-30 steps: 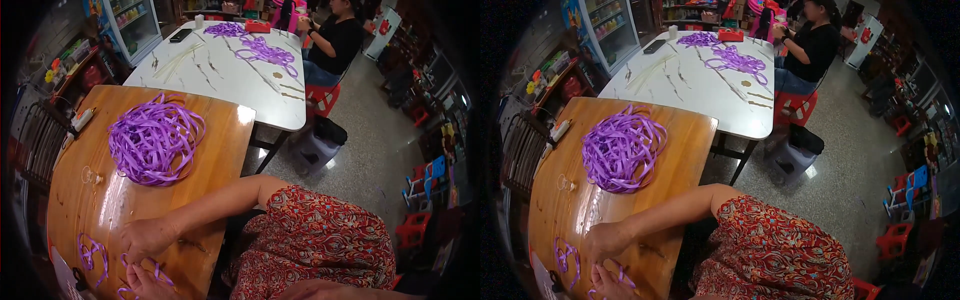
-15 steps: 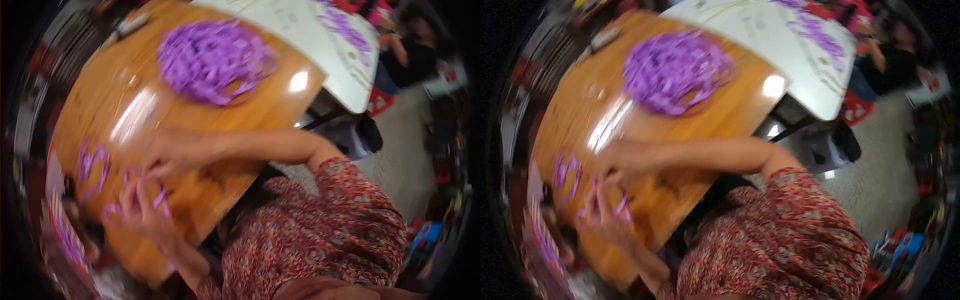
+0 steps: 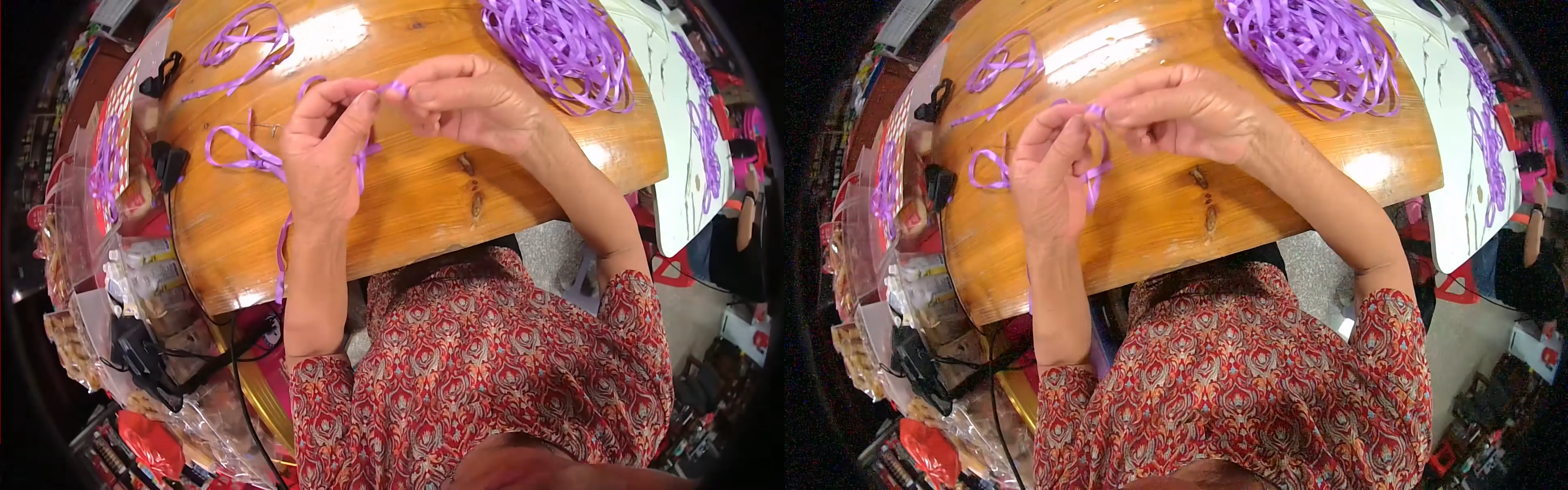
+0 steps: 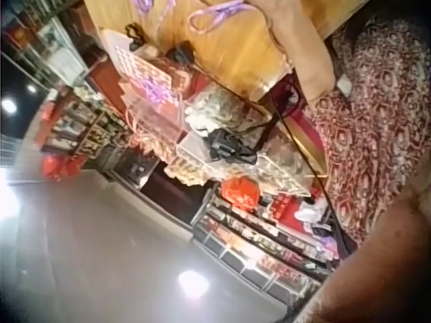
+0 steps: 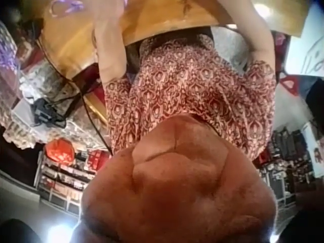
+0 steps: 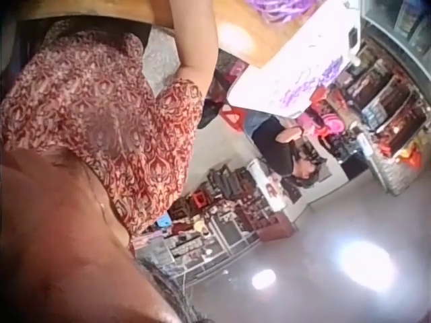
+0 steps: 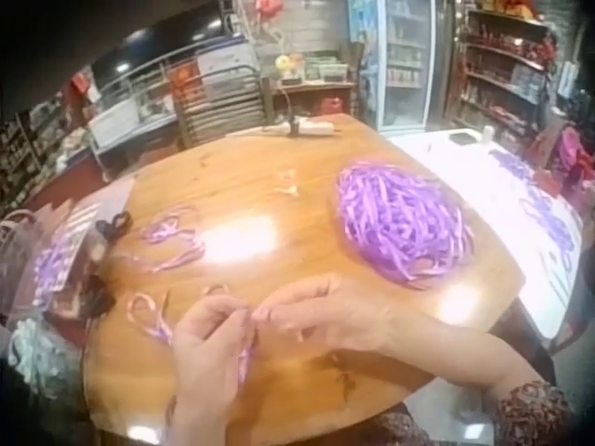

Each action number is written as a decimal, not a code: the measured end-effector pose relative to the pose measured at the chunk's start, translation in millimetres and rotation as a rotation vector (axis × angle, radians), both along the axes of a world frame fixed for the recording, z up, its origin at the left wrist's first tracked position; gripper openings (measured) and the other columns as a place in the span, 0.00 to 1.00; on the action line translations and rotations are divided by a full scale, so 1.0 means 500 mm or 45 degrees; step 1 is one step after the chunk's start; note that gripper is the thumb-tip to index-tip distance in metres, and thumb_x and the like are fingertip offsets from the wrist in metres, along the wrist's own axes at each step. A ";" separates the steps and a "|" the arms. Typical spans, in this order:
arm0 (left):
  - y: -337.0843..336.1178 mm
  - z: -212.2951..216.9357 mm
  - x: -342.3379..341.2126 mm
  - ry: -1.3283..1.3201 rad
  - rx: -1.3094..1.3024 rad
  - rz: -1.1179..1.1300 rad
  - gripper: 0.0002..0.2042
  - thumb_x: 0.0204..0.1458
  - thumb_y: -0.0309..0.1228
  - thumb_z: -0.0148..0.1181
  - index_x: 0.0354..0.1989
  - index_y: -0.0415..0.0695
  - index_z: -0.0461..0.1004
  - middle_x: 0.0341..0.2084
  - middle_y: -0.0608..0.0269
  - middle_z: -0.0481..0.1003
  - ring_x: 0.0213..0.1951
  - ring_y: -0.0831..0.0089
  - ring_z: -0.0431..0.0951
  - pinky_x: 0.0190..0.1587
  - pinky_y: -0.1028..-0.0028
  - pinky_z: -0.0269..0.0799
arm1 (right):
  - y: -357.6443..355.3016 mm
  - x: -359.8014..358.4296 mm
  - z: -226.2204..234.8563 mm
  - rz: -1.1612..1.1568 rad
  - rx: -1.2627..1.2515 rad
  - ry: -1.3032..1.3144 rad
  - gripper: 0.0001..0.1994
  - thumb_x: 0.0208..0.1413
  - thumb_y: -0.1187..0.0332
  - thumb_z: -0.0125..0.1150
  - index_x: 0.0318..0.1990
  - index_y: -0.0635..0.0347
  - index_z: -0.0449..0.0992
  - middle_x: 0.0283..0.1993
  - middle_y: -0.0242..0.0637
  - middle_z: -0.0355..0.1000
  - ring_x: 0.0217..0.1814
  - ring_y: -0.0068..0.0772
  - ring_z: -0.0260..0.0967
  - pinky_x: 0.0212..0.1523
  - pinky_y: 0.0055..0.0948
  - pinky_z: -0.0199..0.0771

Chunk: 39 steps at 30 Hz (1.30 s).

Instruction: The person folds and weaves purple ribbons by hand on a wooden table, creating small decorative knots. They pick up individual ribbons, loop them together, and pull the ends to tighten the knots.

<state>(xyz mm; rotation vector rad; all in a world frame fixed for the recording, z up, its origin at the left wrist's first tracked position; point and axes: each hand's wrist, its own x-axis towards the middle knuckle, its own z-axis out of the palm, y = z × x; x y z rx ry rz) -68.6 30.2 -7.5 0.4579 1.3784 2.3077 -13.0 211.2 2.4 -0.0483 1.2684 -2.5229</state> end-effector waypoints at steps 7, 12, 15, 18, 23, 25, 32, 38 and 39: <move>0.014 -0.012 0.008 -0.238 0.178 -0.044 0.06 0.49 0.22 0.59 0.35 0.39 0.72 0.25 0.67 0.71 0.19 0.86 0.61 0.19 0.85 0.53 | -0.022 -0.006 -0.016 -0.186 -0.100 0.217 0.11 0.51 0.74 0.58 0.43 0.65 0.76 0.37 0.35 0.74 0.38 0.23 0.67 0.43 0.25 0.66; 0.021 -0.014 0.011 -0.262 0.183 0.025 0.04 0.49 0.23 0.59 0.34 0.39 0.72 0.25 0.68 0.72 0.17 0.87 0.60 0.18 0.85 0.52 | -0.022 -0.006 -0.008 -0.301 -0.063 0.235 0.12 0.51 0.74 0.58 0.44 0.66 0.75 0.42 0.37 0.74 0.42 0.24 0.68 0.48 0.25 0.65; 0.021 -0.011 0.012 -0.232 0.148 0.064 0.04 0.49 0.23 0.59 0.32 0.39 0.73 0.24 0.68 0.72 0.17 0.87 0.60 0.18 0.85 0.51 | -0.018 -0.009 -0.015 -0.303 -0.128 0.218 0.12 0.51 0.75 0.57 0.45 0.66 0.74 0.42 0.37 0.74 0.40 0.23 0.68 0.48 0.25 0.65; 0.022 -0.014 0.010 -0.229 0.123 0.099 0.04 0.49 0.23 0.60 0.32 0.39 0.73 0.24 0.69 0.72 0.17 0.87 0.59 0.18 0.85 0.51 | -0.014 -0.014 -0.031 -0.203 -0.230 0.211 0.13 0.51 0.76 0.56 0.45 0.66 0.74 0.41 0.37 0.74 0.39 0.23 0.67 0.48 0.25 0.65; 0.026 -0.023 0.008 -0.295 0.168 0.091 0.04 0.48 0.23 0.60 0.32 0.39 0.73 0.23 0.70 0.72 0.17 0.88 0.59 0.17 0.85 0.51 | -0.029 -0.007 -0.027 -0.164 -0.188 0.186 0.13 0.51 0.76 0.57 0.45 0.67 0.74 0.39 0.35 0.73 0.39 0.23 0.67 0.45 0.25 0.66; 0.026 -0.021 0.015 -0.185 0.146 0.099 0.04 0.48 0.22 0.59 0.33 0.39 0.74 0.23 0.70 0.71 0.18 0.87 0.60 0.18 0.86 0.52 | -0.043 -0.005 -0.021 -0.306 0.116 0.321 0.13 0.51 0.76 0.58 0.45 0.67 0.74 0.39 0.35 0.73 0.40 0.23 0.67 0.45 0.25 0.67; 0.027 -0.017 0.026 -0.092 0.103 0.136 0.07 0.48 0.22 0.60 0.36 0.38 0.75 0.23 0.73 0.71 0.20 0.88 0.62 0.20 0.87 0.54 | -0.025 -0.041 -0.007 -0.834 1.211 1.811 0.11 0.48 0.79 0.57 0.41 0.61 0.77 0.38 0.34 0.75 0.37 0.30 0.71 0.40 0.23 0.69; 0.037 -0.010 0.035 -0.109 0.069 0.132 0.06 0.48 0.24 0.61 0.35 0.39 0.76 0.21 0.74 0.71 0.19 0.90 0.62 0.19 0.87 0.54 | -0.005 -0.053 -0.013 -1.058 1.456 2.081 0.13 0.44 0.80 0.59 0.41 0.62 0.76 0.38 0.38 0.75 0.37 0.35 0.72 0.36 0.26 0.70; 0.034 -0.013 0.035 -0.058 -0.005 0.172 0.07 0.48 0.25 0.62 0.35 0.39 0.76 0.20 0.75 0.70 0.18 0.90 0.62 0.18 0.87 0.53 | -0.020 -0.036 0.001 -1.053 1.448 2.076 0.13 0.44 0.80 0.59 0.41 0.62 0.76 0.38 0.38 0.75 0.37 0.35 0.72 0.36 0.26 0.70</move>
